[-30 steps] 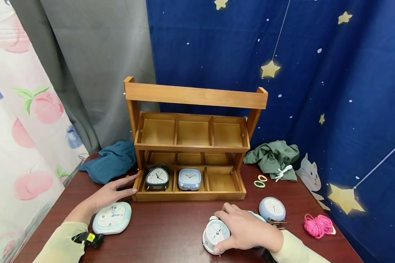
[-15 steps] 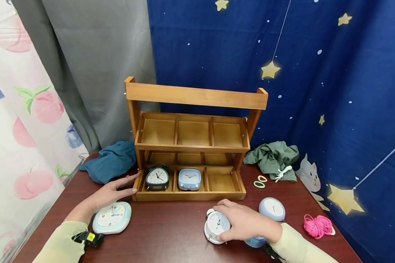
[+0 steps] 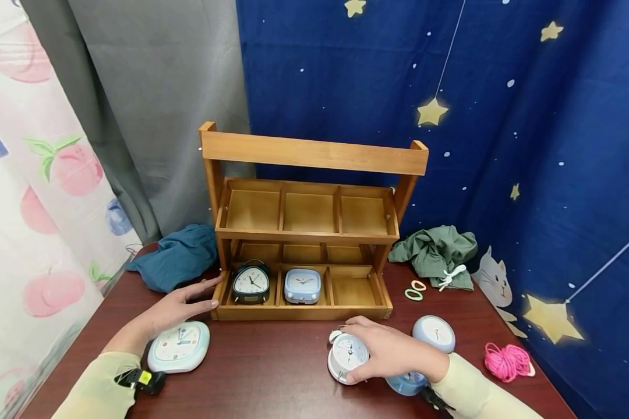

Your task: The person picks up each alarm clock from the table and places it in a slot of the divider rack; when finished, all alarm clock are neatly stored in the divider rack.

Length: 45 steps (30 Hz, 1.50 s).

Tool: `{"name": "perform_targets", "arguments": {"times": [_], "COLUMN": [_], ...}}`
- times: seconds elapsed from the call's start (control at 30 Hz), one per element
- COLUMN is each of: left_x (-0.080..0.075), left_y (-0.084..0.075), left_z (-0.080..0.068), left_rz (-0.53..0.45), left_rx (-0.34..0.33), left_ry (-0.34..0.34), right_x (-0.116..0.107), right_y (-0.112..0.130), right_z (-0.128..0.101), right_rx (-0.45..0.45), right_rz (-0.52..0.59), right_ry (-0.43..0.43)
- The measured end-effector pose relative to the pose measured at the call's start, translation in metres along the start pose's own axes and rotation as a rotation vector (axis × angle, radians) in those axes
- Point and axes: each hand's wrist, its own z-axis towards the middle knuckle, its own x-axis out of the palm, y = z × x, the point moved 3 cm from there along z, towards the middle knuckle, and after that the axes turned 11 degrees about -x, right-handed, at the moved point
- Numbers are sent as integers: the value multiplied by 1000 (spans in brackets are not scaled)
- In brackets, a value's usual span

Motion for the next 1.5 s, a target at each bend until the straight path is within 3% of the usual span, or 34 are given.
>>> {"name": "perform_targets", "arguments": {"times": [0.3, 0.57, 0.93, 1.23, 1.5], "left_x": [0, -1, 0, 0, 1], "left_y": [1, -1, 1, 1, 2], "left_z": [0, 0, -1, 1, 1], "left_rz": [0, 4, -4, 9, 11], "left_rx": [-2, 6, 5, -3, 0], "left_ry": [1, 1, -1, -1, -5], "right_x": [-1, -36, -71, -72, -65], "right_y": [-2, 0, -49, -86, -101], "right_z": [2, 3, 29, 53, 71], "right_rx": [-35, -64, -42, 11, 33], "right_rz": [-41, -61, -143, -223, -217], "right_ry": [-34, -140, -280, -245, -147]}}
